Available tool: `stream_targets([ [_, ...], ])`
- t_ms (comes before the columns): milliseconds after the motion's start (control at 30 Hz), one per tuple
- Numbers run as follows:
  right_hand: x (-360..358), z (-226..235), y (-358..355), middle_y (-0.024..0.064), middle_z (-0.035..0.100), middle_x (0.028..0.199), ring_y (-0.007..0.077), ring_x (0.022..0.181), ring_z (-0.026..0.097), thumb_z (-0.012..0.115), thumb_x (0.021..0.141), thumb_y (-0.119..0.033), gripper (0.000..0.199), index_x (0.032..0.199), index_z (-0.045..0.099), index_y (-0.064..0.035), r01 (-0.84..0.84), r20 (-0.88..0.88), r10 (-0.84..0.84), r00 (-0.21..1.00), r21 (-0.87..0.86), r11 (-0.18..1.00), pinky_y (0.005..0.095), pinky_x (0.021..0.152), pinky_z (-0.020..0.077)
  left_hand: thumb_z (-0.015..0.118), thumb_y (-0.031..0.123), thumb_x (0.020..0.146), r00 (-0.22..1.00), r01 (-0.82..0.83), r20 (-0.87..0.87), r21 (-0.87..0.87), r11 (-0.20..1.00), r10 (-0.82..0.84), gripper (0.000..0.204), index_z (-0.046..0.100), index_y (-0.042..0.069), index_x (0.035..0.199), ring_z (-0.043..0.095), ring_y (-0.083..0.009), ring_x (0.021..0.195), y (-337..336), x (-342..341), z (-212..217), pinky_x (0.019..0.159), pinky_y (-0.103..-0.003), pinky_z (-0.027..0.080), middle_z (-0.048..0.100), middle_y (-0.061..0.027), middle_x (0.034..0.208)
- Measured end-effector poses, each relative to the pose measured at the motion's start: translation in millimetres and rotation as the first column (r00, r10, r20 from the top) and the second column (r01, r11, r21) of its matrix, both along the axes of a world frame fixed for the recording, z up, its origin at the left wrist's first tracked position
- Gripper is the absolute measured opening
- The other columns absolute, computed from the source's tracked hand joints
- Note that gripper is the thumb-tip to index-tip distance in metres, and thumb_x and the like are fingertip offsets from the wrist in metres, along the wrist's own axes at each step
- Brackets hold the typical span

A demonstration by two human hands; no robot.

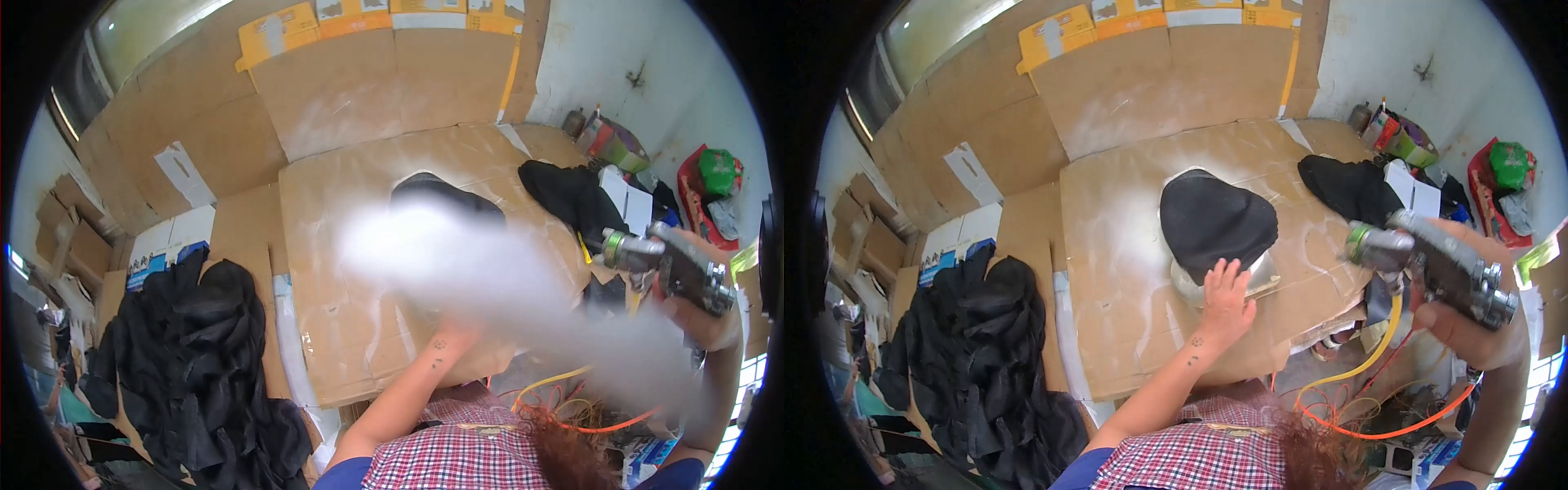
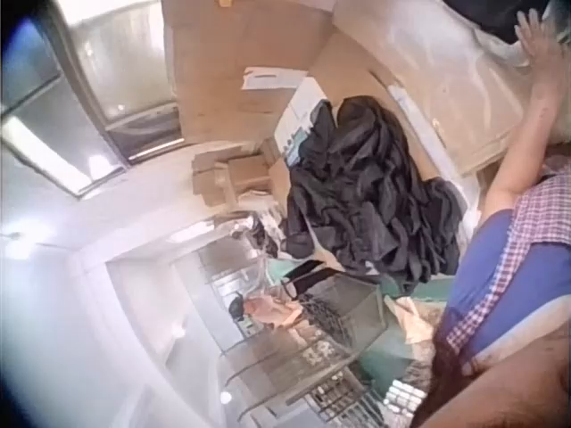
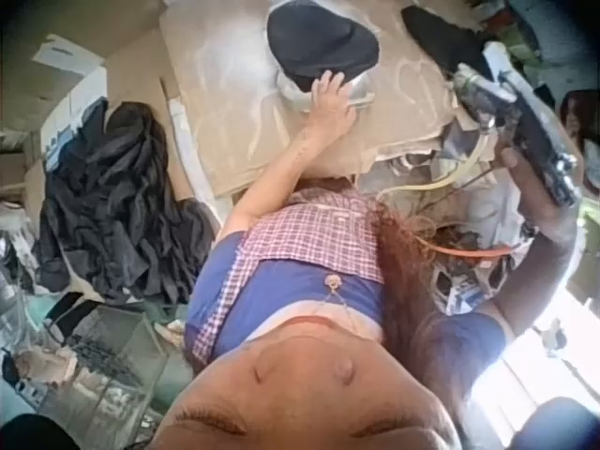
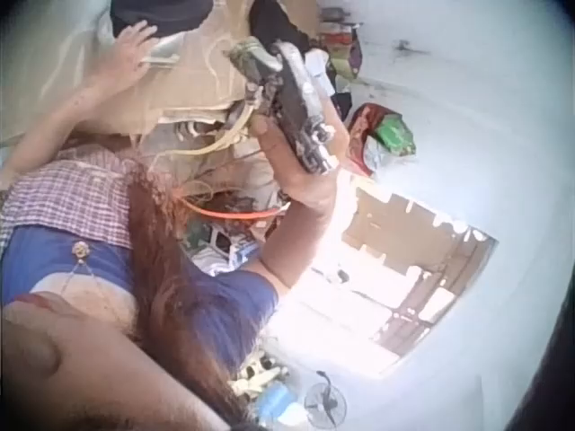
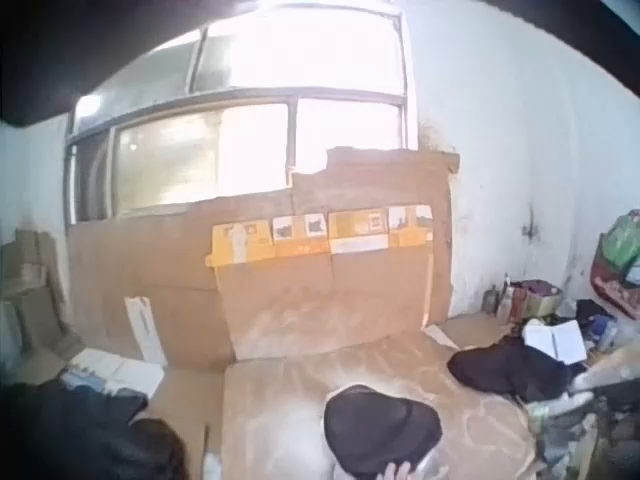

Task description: The recorder is spraying glue onto fabric pieces, likely for manufacturing upholstery.

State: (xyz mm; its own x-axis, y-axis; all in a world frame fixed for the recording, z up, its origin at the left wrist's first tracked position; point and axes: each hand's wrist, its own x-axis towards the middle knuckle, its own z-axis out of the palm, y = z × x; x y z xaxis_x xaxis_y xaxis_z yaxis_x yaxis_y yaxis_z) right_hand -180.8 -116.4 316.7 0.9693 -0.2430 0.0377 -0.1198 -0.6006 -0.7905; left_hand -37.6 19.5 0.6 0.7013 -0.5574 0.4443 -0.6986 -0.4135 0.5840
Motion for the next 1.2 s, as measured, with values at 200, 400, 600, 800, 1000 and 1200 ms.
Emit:
stream_targets([
  [200, 13, 29, 90, 0.0128, 0.066, 0.084, 0.0173, 0.065, 0.064, 0.062, 0.06, -0.007, 0.055, 0.114, 0.054, 0.004, -0.495, -0.225, 0.442, 0.868, -0.338, 0.8, 0.0265, 0.06, 0.0497, 0.062, 0.013, 0.069, 0.991, 0.066, -0.105, -0.129, 0.989, -0.08, 0.03, 0.059, 0.008, 0.099, 0.046, -0.0284, 0.111, 51, -20, -17, 0.098, -0.046, 0.029, 0.057, -0.0092, 0.107],
  [400, 39, 29, 170, 0.0152, 0.066, 0.085, 0.0246, 0.068, 0.066, 0.064, 0.064, -0.01, 0.055, 0.115, 0.052, 0.0042, -0.543, -0.188, 0.519, 0.834, -0.449, 0.71, 0.0319, 0.061, 0.0502, 0.061, 0.012, 0.069, 0.977, -0.118, -0.195, -0.15, 0.982, 0.088, 0.023, 0.061, 0.008, 0.091, 0.056, -0.0264, 0.094, 116, -27, -76, 0.09, -0.044, 0.034, 0.062, -0.0087, 0.092],
  [600, -12, 37, 193, 0.0174, 0.066, 0.086, 0.0307, 0.068, 0.066, 0.067, 0.064, -0.016, 0.056, 0.116, 0.053, 0.0015, -0.549, -0.349, 0.426, 0.835, -0.463, 0.696, 0.0335, 0.06, 0.0513, 0.061, 0.013, 0.07, 0.945, -0.18, -0.297, -0.128, 0.975, 0.135, 0.021, 0.062, 0.008, 0.09, 0.058, -0.0273, 0.089, 138, -25, -86, 0.088, -0.042, 0.036, 0.063, -0.0099, 0.089],
  [800, -39, 18, 177, 0.018, 0.065, 0.085, 0.0325, 0.067, 0.065, 0.066, 0.063, -0.012, 0.053, 0.113, 0.054, 0.0017, -0.453, -0.242, 0.383, 0.891, -0.48, 0.751, 0.0331, 0.062, 0.0506, 0.06, 0.015, 0.072, 0.921, -0.223, -0.345, -0.087, 0.971, 0.18, 0.02, 0.063, 0.007, 0.091, 0.06, -0.0275, 0.085, 164, -22, -99, 0.086, -0.042, 0.038, 0.064, -0.0108, 0.089],
  [1000, -84, 14, 162, 0.0168, 0.065, 0.083, 0.031, 0.068, 0.065, 0.066, 0.062, -0.006, 0.051, 0.111, 0.056, 0.0008, -0.272, -0.162, 0.219, 0.962, -0.539, 0.797, 0.0311, 0.06, 0.05, 0.06, 0.015, 0.074, 0.911, -0.316, -0.3, -0.071, 0.946, 0.282, 0.019, 0.065, 0.007, 0.09, 0.062, -0.0247, 0.072, 169, -12, -128, 0.077, -0.036, 0.045, 0.066, -0.0115, 0.082],
  [1200, -93, -19, 117, 0.0147, 0.064, 0.08, 0.0265, 0.064, 0.064, 0.066, 0.064, -0.007, 0.049, 0.11, 0.056, 0.0012, -0.297, -0.076, 0.295, 0.953, -0.446, 0.845, 0.0283, 0.058, 0.049, 0.06, 0.007, 0.076, 0.691, -0.492, -0.672, -0.165, 0.855, 0.267, 0.013, 0.066, 0.003, 0.088, 0.061, -0.0115, 0.072, 174, 9, -124, 0.068, -0.025, 0.047, 0.066, -0.006, 0.078],
])
